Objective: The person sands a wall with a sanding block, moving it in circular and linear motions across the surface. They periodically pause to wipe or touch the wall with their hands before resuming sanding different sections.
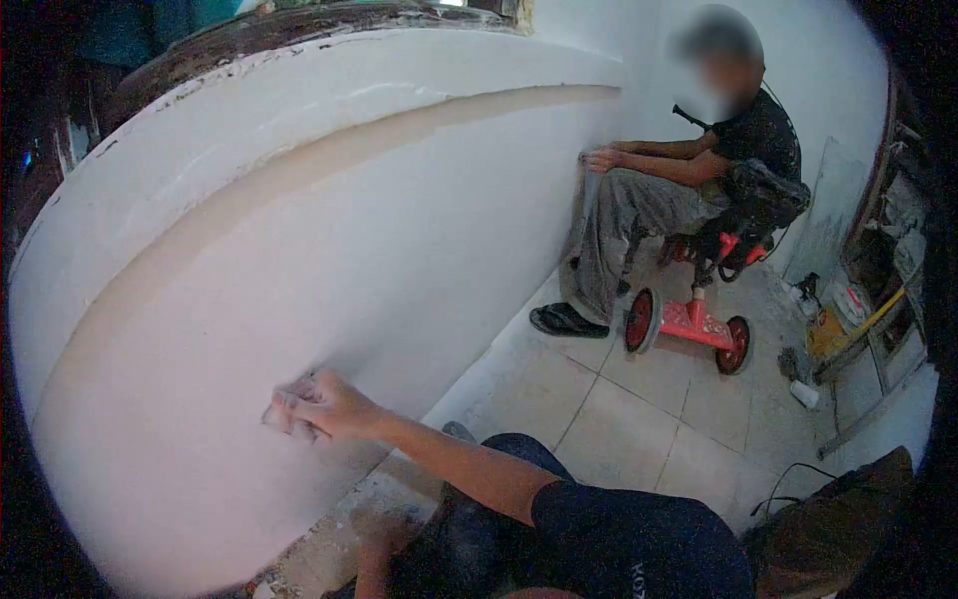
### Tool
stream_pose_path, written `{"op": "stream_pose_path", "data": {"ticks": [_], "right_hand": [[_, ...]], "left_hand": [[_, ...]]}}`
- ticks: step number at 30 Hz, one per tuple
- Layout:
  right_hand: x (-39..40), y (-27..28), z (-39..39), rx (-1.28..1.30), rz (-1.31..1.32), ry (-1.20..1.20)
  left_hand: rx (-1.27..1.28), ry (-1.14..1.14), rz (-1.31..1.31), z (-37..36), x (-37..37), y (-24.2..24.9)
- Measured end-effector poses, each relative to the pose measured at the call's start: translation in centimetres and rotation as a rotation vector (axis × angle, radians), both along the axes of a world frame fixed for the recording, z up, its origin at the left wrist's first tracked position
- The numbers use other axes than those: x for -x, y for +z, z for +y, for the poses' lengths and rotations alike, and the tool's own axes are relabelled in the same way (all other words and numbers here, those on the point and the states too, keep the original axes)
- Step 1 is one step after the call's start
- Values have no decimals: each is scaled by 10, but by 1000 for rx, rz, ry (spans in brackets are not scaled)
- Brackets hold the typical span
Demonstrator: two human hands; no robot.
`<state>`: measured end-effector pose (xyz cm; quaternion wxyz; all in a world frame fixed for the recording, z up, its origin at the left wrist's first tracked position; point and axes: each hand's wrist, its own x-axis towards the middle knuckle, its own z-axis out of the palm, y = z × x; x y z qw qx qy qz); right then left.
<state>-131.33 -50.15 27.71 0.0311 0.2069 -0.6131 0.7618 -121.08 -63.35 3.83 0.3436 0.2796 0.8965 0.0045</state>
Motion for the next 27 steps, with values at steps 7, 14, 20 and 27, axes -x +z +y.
{"op": "stream_pose_path", "data": {"ticks": [7, 14, 20, 27], "right_hand": [[3, 16, 24, 25, -18, -116], [8, -10, 42, -77, -206, -135], [5, 24, 59, 23, -171, -76], [34, 23, 79, -60, -151, -147]], "left_hand": [[-37, 44, 209, 3, -18, 51], [-728, 196, -275, 5, -30, 146], [-1665, -436, -703, 73, -129, 250], [-2206, -60, -510, 101, -136, 270]]}}
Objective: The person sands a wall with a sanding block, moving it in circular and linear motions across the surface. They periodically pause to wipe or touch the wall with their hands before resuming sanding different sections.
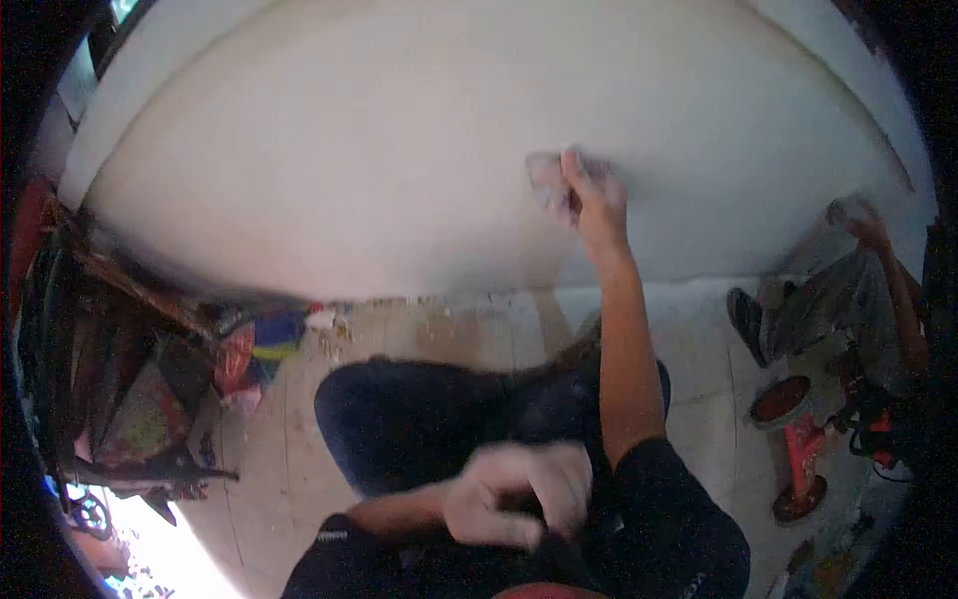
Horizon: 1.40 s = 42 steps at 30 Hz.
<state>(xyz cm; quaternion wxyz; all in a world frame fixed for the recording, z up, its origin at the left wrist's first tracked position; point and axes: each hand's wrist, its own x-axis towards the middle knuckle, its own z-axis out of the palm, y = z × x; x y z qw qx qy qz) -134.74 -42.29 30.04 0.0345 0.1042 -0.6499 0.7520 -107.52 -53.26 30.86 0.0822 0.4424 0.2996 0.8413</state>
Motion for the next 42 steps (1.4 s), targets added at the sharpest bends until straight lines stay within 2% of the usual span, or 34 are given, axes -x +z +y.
{"op": "stream_pose_path", "data": {"ticks": [1, 3, 5, 7, 8, 10, 11, 12, 13, 15, 16, 18, 19, 20, 24, 26, 33, 35, 37, 39, 41, 42], "right_hand": [[0, 1, 2, -78, -2, -8], [4, -9, -3, -54, 61, -44], [3, -11, -2, -54, 27, 20], [-1, -17, -1, -26, 100, 48], [18, -14, -5, -90, 38, -10], [21, -1, -5, -124, 71, -101], [18, 2, 2, -67, 69, -10], [10, 5, 2, -22, 58, 85], [14, 2, 2, -23, 43, 85], [29, -8, 1, -1, 87, 67], [37, -10, 1, -12, 56, 63], [40, -17, 2, -55, 155, 56], [27, -20, 4, -65, 109, 52], [20, -16, 4, -25, 122, 103], [21, -7, 1, 51, 180, 107], [21, -2, 3, 55, 165, 120], [24, -9, 4, 49, 151, 117], [22, -7, 6, 54, 148, 112], [23, -5, 10, 30, 142, 155], [46, -45, 5, -185, 373, -32], [12, 7, 11, -141, 90, 34], [14, 15, 16, -53, 144, 85]], "left_hand": [[-63, 140, -82, -2, 4, 16], [-128, 268, -111, -5, 9, 42], [-237, 396, -218, 9, 0, 80], [-241, 298, -266, 15, -10, 93], [0, 175, -243, 3, 16, 104], [-225, -48, 98, 29, 51, 66], [-340, -181, 239, 48, 63, 57], [-165, -34, -145, 46, 13, 63], [-167, -33, -160, 56, 17, 59], [-373, 107, 116, 78, 28, 45], [89, -98, -143, 26, 29, 75], [49, -86, -194, 32, 29, 70], [25, -74, -204, 36, 20, 67], [37, -73, -333, 39, 14, 76], [-12, -151, -367, 64, 8, 63], [-456, -6, -203, 100, 16, 57], [-539, -13, -216, 95, 17, 58], [-149, -113, -295, 57, 20, 64], [-126, -31, -182, 54, 32, 51], [-49, -19, -122, 32, 43, 38], [468, -72, 145, 6, 65, 25], [641, -62, 162, -5, 75, 20]]}}
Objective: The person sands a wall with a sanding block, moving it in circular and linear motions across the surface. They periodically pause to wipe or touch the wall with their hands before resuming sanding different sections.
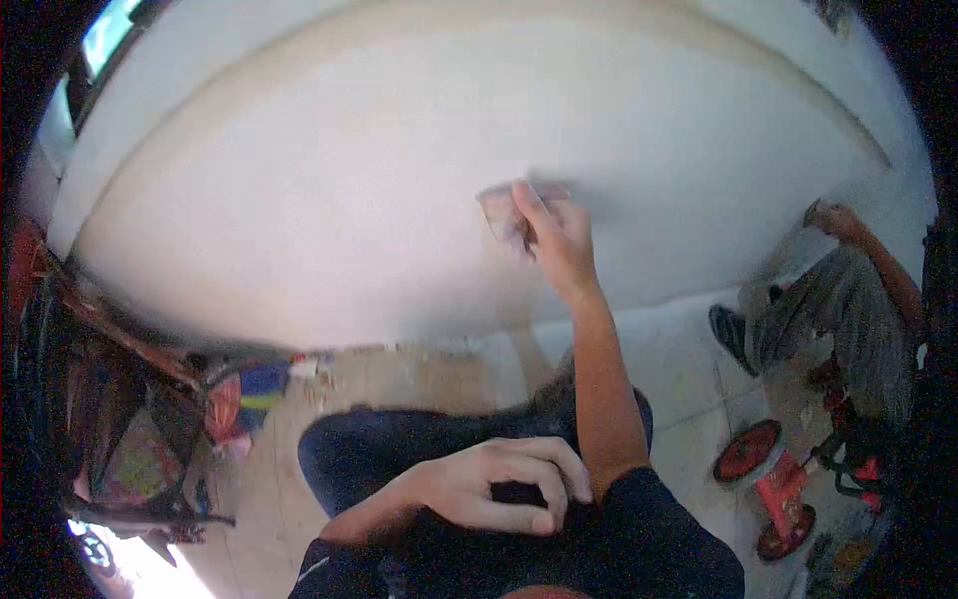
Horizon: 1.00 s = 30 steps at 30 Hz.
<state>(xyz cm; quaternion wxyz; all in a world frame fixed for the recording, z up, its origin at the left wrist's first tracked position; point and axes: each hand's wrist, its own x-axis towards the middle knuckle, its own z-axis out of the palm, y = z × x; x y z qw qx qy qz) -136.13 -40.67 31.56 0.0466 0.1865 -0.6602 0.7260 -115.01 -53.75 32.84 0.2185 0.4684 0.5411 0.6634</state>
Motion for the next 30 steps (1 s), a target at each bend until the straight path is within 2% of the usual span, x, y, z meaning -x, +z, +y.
{"op": "stream_pose_path", "data": {"ticks": [3, 4, 6, 8, 9, 10, 11, 12, 14, 17, 18, 21, 23, 24, 26, 28, 29, 30], "right_hand": [[3, 43, 21, 153, 34, 91], [0, 58, 27, 215, -11, 110], [2, 76, 33, 179, -4, 121], [2, 75, 32, 139, -1, 131], [4, 63, 27, 181, -8, 103], [5, 50, 23, 223, -20, 75], [6, 41, 15, 206, -14, 85], [8, 31, 2, 181, -51, 122], [2, 19, -6, 159, -83, 159], [4, 17, -8, 191, -90, 182], [8, 18, -1, 267, -54, 139], [10, 35, 1, 364, -8, 49], [4, 35, -8, 397, 10, -9], [-1, 27, -16, 327, -44, -6], [-6, 15, -22, 256, -93, -9], [-6, 6, -24, 155, -30, 150], [-3, 6, -20, 159, -28, 150], [2, 7, -13, 301, -46, 11]], "left_hand": [[362, 136, 87, -24, 36, -52], [598, 175, 68, -37, 49, -56], [818, 299, 227, -71, 83, -130], [1021, 558, 162, -78, 104, -219], [1002, 573, 165, -80, 110, -254], [1169, 529, 402, -79, 112, -285], [1331, 477, 639, -75, 112, -291], [1316, 491, 625, -75, 112, -297], [1104, 345, 329, -70, 110, -286], [1028, 421, 446, -68, 104, -324], [1133, 355, 506, -68, 110, -336], [1243, 316, 534, -79, 109, -325], [1239, 375, 489, -81, 115, -375], [1232, 422, 456, -80, 119, -391], [1272, 379, 398, -72, 117, -352], [1312, 333, 339, -70, 104, -330], [1149, 435, 473, -80, 93, -330], [983, 536, 604, -90, 86, -329]]}}
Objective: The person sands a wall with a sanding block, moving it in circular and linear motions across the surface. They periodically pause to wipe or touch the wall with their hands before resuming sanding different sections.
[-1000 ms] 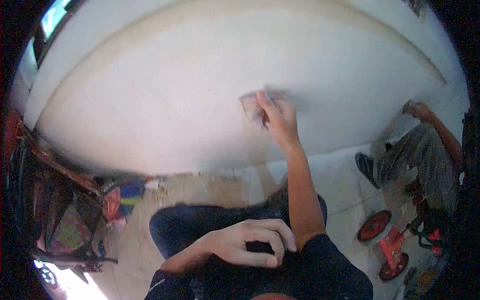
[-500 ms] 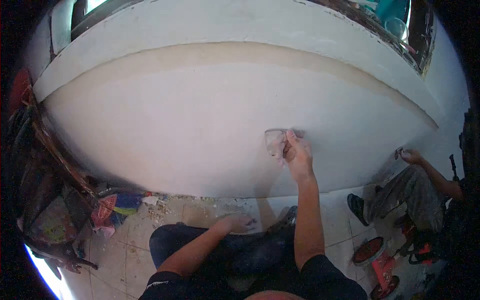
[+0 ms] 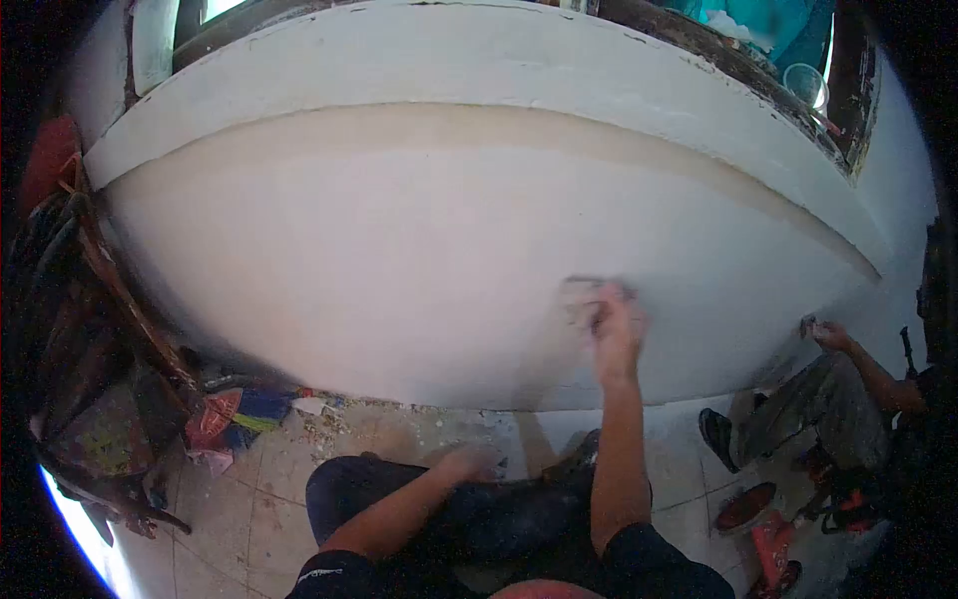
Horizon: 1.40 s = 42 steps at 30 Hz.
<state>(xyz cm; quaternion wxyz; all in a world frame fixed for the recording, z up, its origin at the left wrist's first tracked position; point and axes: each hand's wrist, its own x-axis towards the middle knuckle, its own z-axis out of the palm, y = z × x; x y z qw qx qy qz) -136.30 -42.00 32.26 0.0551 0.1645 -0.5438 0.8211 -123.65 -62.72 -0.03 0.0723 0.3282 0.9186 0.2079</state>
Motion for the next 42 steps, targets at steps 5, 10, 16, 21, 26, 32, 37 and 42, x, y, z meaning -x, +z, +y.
{"op": "stream_pose_path", "data": {"ticks": [5, 10, 16, 21, 26, 32, 37, 42], "right_hand": [[1, 10, 12, 46, 56, -209], [-7, -27, -23, -300, 10, 43], [0, 2, 13, 118, 5, -302], [-7, -21, -12, -338, 16, -68], [-6, -6, 2, -120, 0, -328], [-9, -22, -11, -456, -7, 6], [-28, 14, -9, -217, 183, -316], [-9, -18, -9, -252, 58, -161]], "left_hand": [[254, 130, -440, 25, 3, 112], [259, 65, -412, 19, 10, 46], [211, 155, -405, 20, -17, 135], [266, 104, -360, 20, 1, 84], [244, 64, -338, 19, 8, 27], [247, 55, -287, 21, 1, 67], [176, 131, -203, 21, -32, 149], [163, 49, -158, 24, -8, 72]]}}
